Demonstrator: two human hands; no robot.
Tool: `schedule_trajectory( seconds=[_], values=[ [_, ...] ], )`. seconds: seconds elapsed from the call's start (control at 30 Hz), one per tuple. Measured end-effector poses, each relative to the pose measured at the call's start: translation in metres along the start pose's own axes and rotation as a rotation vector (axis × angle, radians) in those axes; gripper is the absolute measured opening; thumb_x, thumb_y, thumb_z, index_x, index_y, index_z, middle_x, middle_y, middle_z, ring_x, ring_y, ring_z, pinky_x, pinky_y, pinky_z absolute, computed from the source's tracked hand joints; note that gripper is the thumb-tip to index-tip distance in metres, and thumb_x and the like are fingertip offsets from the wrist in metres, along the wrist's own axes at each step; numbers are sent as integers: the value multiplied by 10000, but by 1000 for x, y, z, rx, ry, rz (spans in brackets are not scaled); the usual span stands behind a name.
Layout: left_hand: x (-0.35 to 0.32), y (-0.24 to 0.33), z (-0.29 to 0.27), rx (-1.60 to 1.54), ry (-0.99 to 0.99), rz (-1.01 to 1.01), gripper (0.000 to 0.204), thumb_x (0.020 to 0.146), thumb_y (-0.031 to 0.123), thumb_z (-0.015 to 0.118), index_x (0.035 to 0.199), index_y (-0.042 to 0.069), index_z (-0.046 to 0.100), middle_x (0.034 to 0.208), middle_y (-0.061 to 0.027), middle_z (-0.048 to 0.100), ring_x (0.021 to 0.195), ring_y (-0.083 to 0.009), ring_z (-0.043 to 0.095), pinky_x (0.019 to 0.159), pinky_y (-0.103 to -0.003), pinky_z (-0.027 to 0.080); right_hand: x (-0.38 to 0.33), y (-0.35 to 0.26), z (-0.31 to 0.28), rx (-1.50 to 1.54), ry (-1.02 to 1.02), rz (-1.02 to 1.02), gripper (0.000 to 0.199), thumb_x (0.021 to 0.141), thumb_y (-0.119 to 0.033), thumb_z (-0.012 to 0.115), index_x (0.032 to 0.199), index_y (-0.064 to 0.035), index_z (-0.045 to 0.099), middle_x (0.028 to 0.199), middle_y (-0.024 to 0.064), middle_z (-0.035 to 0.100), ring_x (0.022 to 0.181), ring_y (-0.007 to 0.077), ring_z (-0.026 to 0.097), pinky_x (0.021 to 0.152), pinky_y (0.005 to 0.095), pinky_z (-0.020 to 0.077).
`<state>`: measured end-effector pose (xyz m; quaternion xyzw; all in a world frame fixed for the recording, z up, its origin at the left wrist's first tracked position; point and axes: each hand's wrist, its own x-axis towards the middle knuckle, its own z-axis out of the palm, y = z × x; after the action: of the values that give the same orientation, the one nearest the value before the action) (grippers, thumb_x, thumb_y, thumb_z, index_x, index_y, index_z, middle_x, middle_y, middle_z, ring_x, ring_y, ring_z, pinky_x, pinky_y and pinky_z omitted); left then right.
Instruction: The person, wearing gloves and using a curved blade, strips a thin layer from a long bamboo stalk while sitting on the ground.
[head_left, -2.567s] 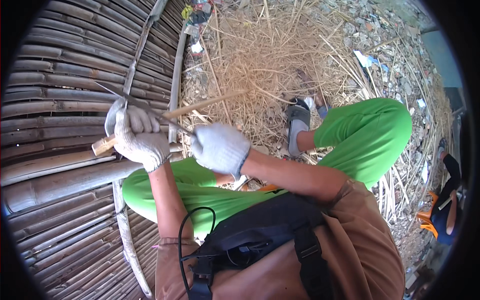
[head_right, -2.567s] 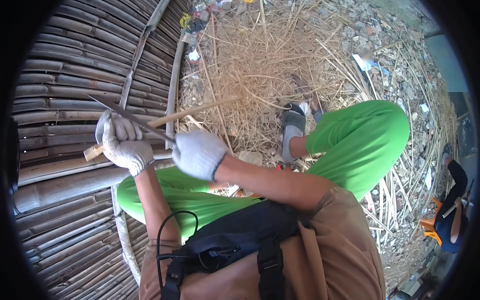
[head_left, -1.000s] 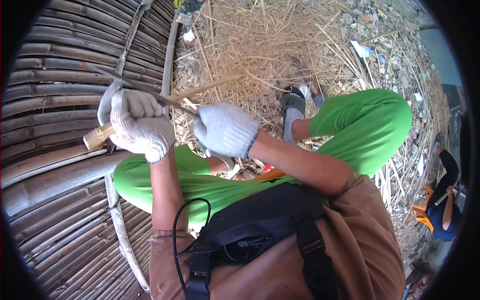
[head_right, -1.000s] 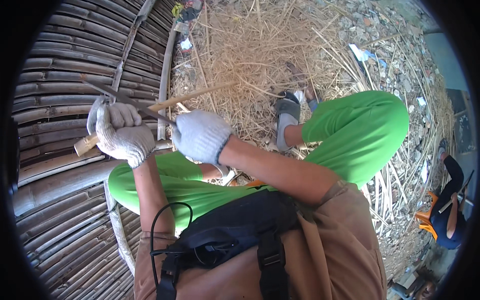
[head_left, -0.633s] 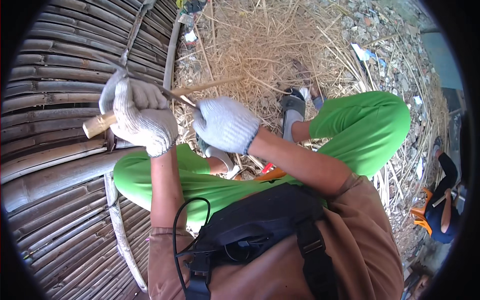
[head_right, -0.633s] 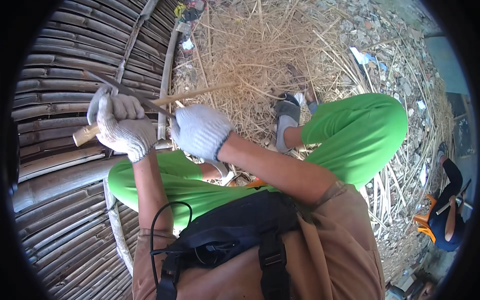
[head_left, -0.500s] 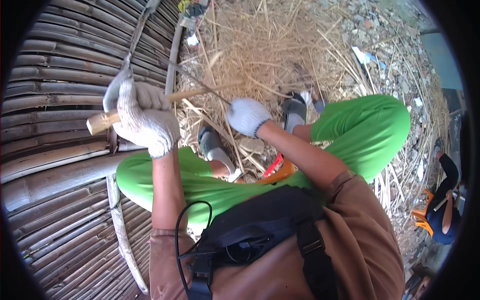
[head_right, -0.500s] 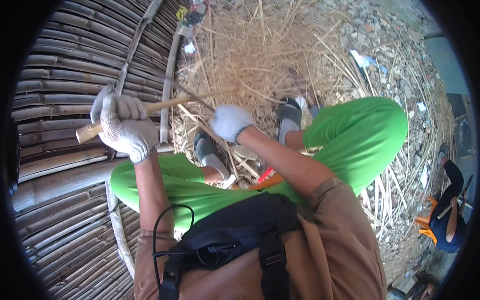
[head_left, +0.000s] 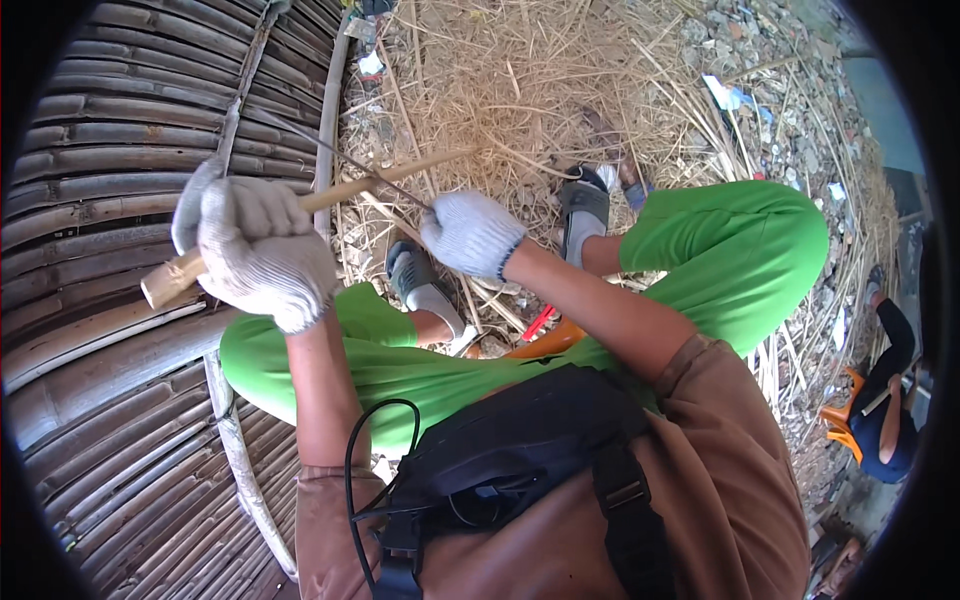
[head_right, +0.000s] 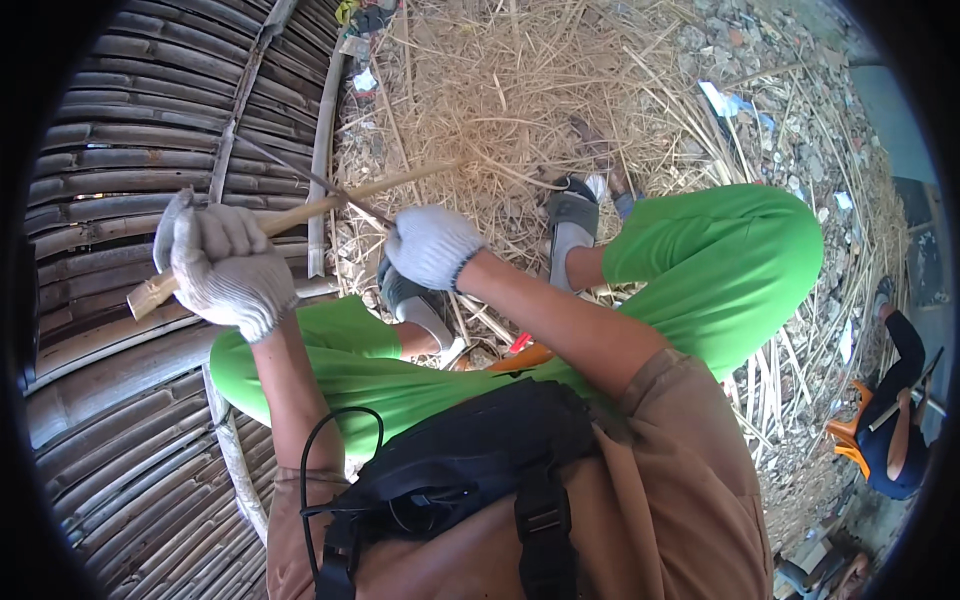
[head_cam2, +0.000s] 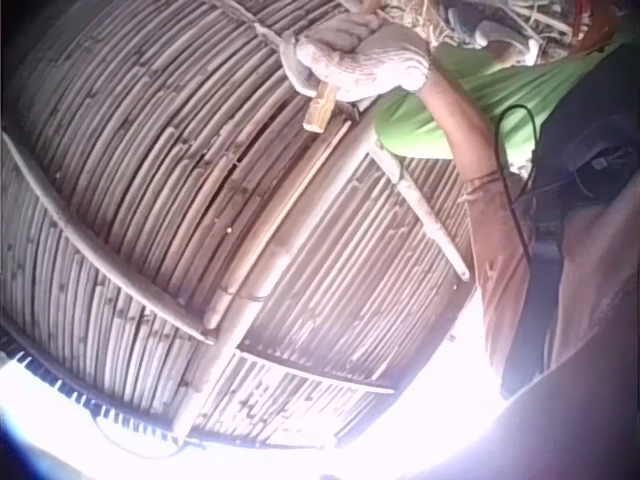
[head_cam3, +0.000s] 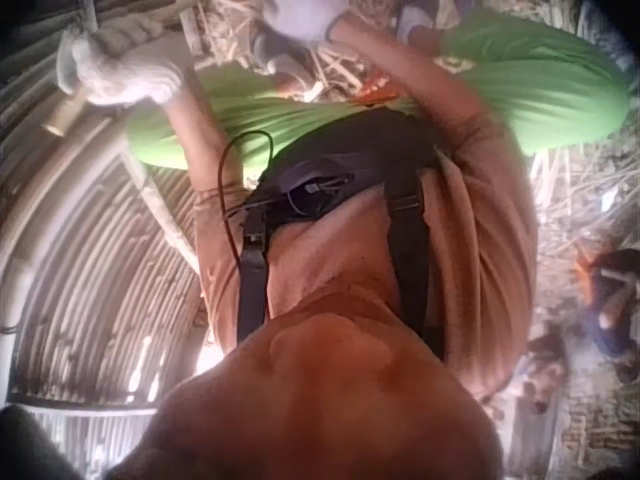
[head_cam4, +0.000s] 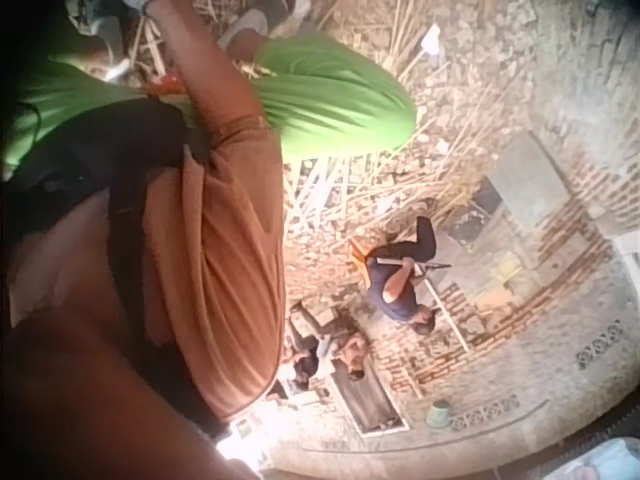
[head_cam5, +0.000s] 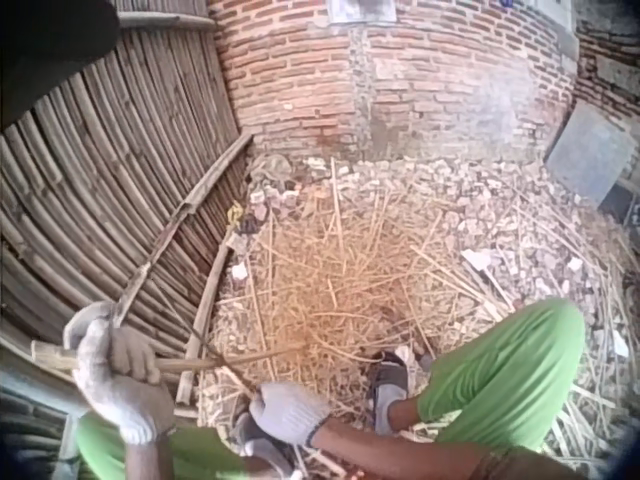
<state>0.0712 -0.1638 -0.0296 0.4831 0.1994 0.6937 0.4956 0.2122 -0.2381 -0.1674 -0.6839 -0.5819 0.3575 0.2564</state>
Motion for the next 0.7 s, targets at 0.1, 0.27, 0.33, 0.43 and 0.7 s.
schedule_trajectory(
  seconds=[0.1, 0.27, 0.33, 0.43, 0.7],
  values=[
    [8, 3, -15, -13, -4, 9, 223, 1001, 124, 603, 1113, -44, 699, 565, 62, 296, 461, -74, 266, 417, -267, 241, -7, -36, -13, -24, -58, 5, 404, 991, -294, 519, 902, 42, 725, 839, 310, 706, 799, 473, 716, 791, 565, 581],
    [-1, 0, -19, -148, -75, -124, 183, 1019, 147, 608, 1076, -11, 682, 563, 59, 318, 439, -73, 251, 398, -264, 222, -19, -44, -9, 41, 15, -132, 404, 990, -302, 519, 894, 38, 716, 851, 311, 708, 781, 479, 712, 769, 564, 579],
    [1, 6, 3, 15, 28, -7, 229, 997, 136, 607, 1129, -35, 684, 562, 64, 294, 455, -74, 253, 417, -272, 235, 7, 21, 14, -56, -24, 15, 399, 992, -306, 517, 890, 27, 711, 852, 303, 708, 779, 479, 710, 770, 559, 581],
    [10, 2, -1, 9, 53, 20, 214, 993, 128, 610, 1112, -26, 700, 567, 63, 288, 458, -73, 256, 415, -267, 237, 2, 10, 11, -41, 54, 33, 399, 993, -308, 516, 894, 23, 715, 864, 298, 712, 798, 476, 714, 778, 556, 583],
    [-10, 6, -3, -2, -5, -33, 219, 996, 103, 585, 1111, -51, 688, 564, 62, 294, 453, -68, 258, 413, -261, 240, -12, -38, -1, -20, 56, -126, 407, 980, -314, 520, 888, 18, 737, 824, 275, 713, 783, 444, 724, 773, 558, 587]
  ],
)
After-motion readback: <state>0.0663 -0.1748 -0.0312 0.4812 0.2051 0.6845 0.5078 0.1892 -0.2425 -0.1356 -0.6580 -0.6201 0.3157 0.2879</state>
